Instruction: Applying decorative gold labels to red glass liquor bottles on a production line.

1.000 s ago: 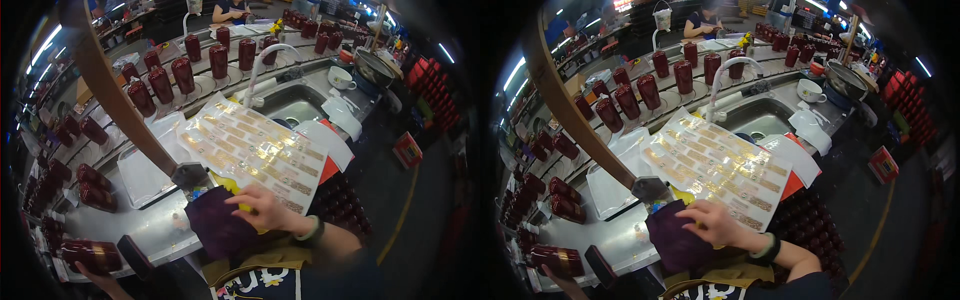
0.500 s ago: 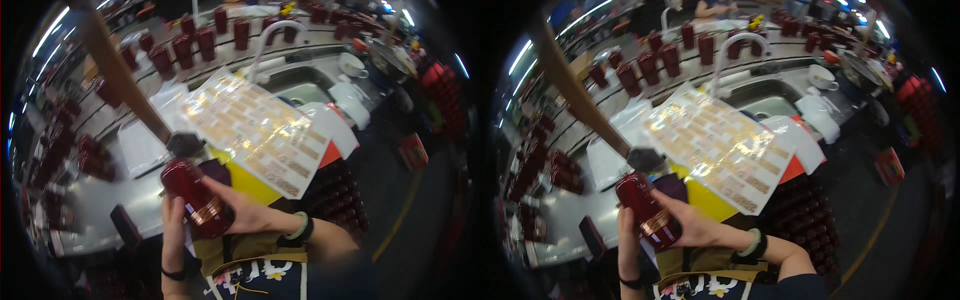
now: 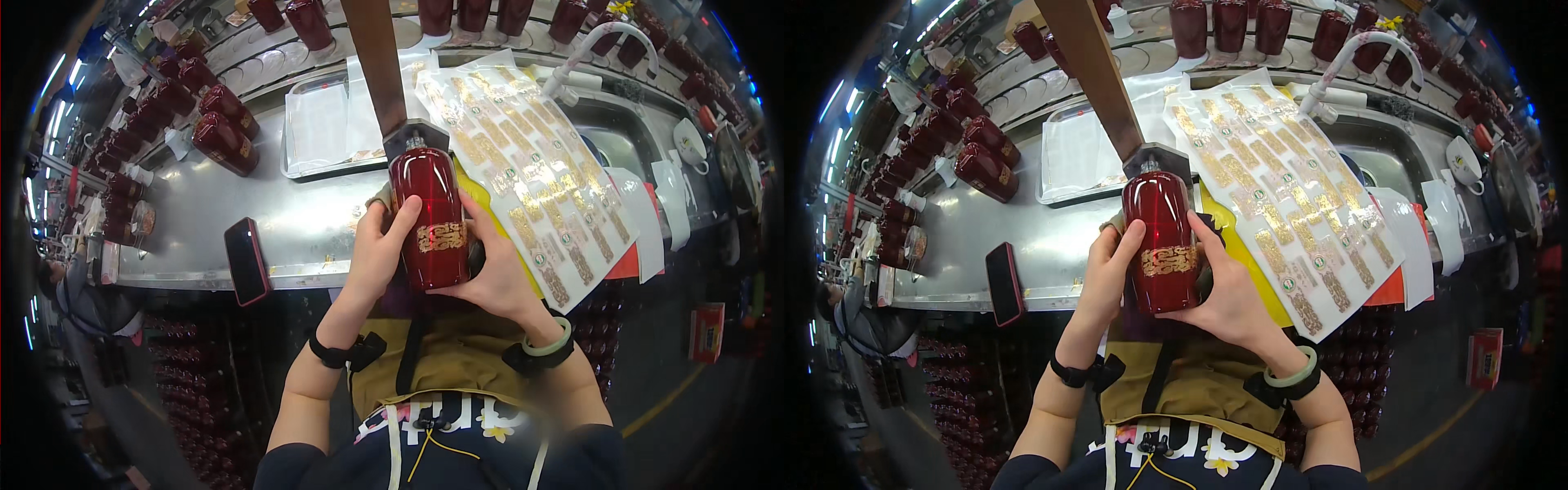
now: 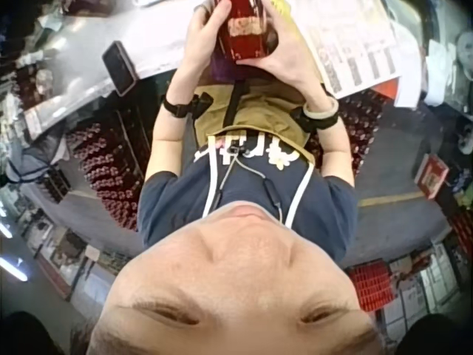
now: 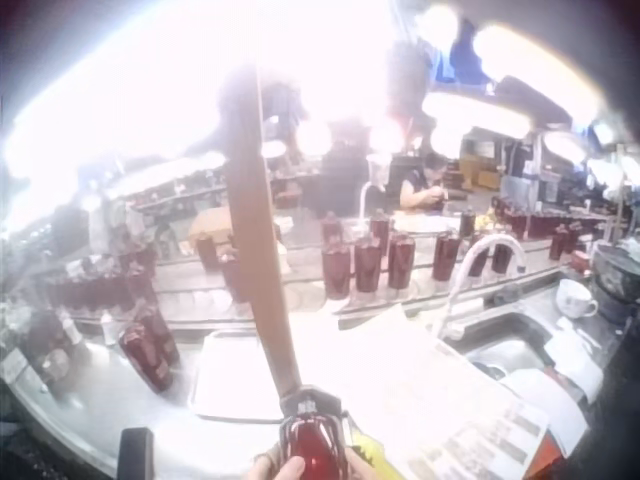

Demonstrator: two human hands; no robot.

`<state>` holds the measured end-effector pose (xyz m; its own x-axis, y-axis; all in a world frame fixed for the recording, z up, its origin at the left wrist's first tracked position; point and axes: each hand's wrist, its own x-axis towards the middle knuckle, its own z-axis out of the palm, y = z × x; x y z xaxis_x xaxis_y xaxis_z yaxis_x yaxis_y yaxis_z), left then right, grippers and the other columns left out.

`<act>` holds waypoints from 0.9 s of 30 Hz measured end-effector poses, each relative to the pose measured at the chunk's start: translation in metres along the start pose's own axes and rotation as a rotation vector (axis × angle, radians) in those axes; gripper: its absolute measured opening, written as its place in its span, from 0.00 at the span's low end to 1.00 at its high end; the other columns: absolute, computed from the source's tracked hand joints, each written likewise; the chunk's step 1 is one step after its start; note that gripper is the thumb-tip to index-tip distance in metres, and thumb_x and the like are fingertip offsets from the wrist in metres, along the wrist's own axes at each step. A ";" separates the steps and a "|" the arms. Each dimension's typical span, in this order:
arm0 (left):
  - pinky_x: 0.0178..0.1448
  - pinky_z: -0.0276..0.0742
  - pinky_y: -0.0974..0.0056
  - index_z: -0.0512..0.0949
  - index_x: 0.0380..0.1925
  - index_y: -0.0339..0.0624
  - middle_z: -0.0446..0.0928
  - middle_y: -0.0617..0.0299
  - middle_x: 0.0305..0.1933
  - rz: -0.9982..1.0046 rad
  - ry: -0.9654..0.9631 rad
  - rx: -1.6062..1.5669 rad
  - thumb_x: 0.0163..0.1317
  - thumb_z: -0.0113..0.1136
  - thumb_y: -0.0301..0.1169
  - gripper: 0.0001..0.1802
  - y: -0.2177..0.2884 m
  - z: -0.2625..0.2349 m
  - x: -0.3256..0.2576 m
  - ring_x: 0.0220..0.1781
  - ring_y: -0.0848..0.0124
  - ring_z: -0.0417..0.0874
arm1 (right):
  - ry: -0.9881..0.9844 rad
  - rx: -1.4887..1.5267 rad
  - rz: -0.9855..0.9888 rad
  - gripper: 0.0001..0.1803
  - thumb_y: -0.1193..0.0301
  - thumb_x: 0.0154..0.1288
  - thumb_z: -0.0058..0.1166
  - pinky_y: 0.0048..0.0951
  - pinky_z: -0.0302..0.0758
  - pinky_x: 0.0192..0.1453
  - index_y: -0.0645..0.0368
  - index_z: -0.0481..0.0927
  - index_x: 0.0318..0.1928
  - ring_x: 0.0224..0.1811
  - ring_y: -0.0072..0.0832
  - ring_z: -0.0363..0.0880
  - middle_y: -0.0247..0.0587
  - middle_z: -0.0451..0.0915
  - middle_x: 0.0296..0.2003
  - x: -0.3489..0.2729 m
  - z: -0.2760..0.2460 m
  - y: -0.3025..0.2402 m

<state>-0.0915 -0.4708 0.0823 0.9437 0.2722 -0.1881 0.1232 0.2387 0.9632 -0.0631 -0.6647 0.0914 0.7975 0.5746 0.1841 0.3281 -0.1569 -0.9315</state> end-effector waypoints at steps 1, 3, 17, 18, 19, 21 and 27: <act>0.53 0.80 0.66 0.79 0.56 0.30 0.84 0.56 0.49 0.006 0.001 0.014 0.74 0.65 0.43 0.24 0.000 0.000 0.003 0.48 0.74 0.84 | 0.009 -0.009 0.045 0.67 0.65 0.46 0.85 0.38 0.79 0.63 0.61 0.52 0.81 0.57 0.42 0.86 0.53 0.83 0.55 0.001 0.000 0.001; 0.53 0.80 0.66 0.79 0.55 0.30 0.84 0.56 0.48 0.039 0.005 0.041 0.74 0.65 0.43 0.24 -0.001 0.000 0.009 0.47 0.74 0.84 | 0.018 0.052 0.046 0.67 0.64 0.46 0.85 0.38 0.79 0.63 0.61 0.52 0.81 0.57 0.42 0.85 0.53 0.83 0.55 0.007 0.002 0.003; 0.79 0.62 0.52 0.54 0.80 0.33 0.64 0.46 0.76 0.286 -0.119 0.320 0.55 0.76 0.30 0.56 -0.020 -0.012 -0.039 0.76 0.56 0.69 | 0.434 -0.569 0.332 0.16 0.65 0.63 0.69 0.34 0.81 0.50 0.61 0.89 0.47 0.42 0.36 0.87 0.48 0.89 0.42 -0.034 -0.206 0.086; 0.81 0.59 0.54 0.53 0.80 0.32 0.62 0.44 0.78 0.303 -0.135 0.433 0.52 0.79 0.30 0.59 -0.021 -0.012 -0.042 0.78 0.55 0.67 | 0.472 -0.706 0.306 0.14 0.66 0.63 0.68 0.34 0.81 0.48 0.62 0.89 0.45 0.39 0.36 0.87 0.47 0.88 0.39 -0.043 -0.243 0.090; 0.82 0.58 0.54 0.52 0.80 0.32 0.62 0.44 0.79 0.314 -0.110 0.537 0.52 0.80 0.31 0.60 -0.023 -0.011 -0.044 0.79 0.55 0.65 | 0.540 -0.856 0.411 0.13 0.67 0.63 0.68 0.34 0.80 0.45 0.63 0.89 0.43 0.37 0.36 0.86 0.47 0.88 0.36 -0.054 -0.275 0.092; 0.83 0.55 0.56 0.51 0.81 0.30 0.58 0.43 0.82 0.328 -0.078 0.601 0.50 0.81 0.32 0.63 -0.026 -0.009 -0.044 0.82 0.55 0.61 | 0.575 -0.915 0.473 0.11 0.69 0.62 0.67 0.35 0.80 0.41 0.64 0.88 0.40 0.34 0.35 0.87 0.47 0.87 0.31 -0.084 -0.318 0.089; 0.83 0.55 0.56 0.48 0.82 0.36 0.54 0.48 0.84 0.343 -0.065 0.609 0.53 0.78 0.28 0.61 -0.034 -0.007 -0.044 0.83 0.57 0.59 | 0.294 -1.021 0.640 0.11 0.69 0.59 0.68 0.38 0.81 0.44 0.63 0.88 0.38 0.36 0.39 0.87 0.48 0.86 0.33 -0.164 -0.315 0.065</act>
<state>-0.1399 -0.4841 0.0566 0.9741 0.1779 0.1396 -0.0531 -0.4203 0.9058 -0.0128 -1.0222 0.1000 0.9995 -0.0174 -0.0276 -0.0234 -0.9720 -0.2338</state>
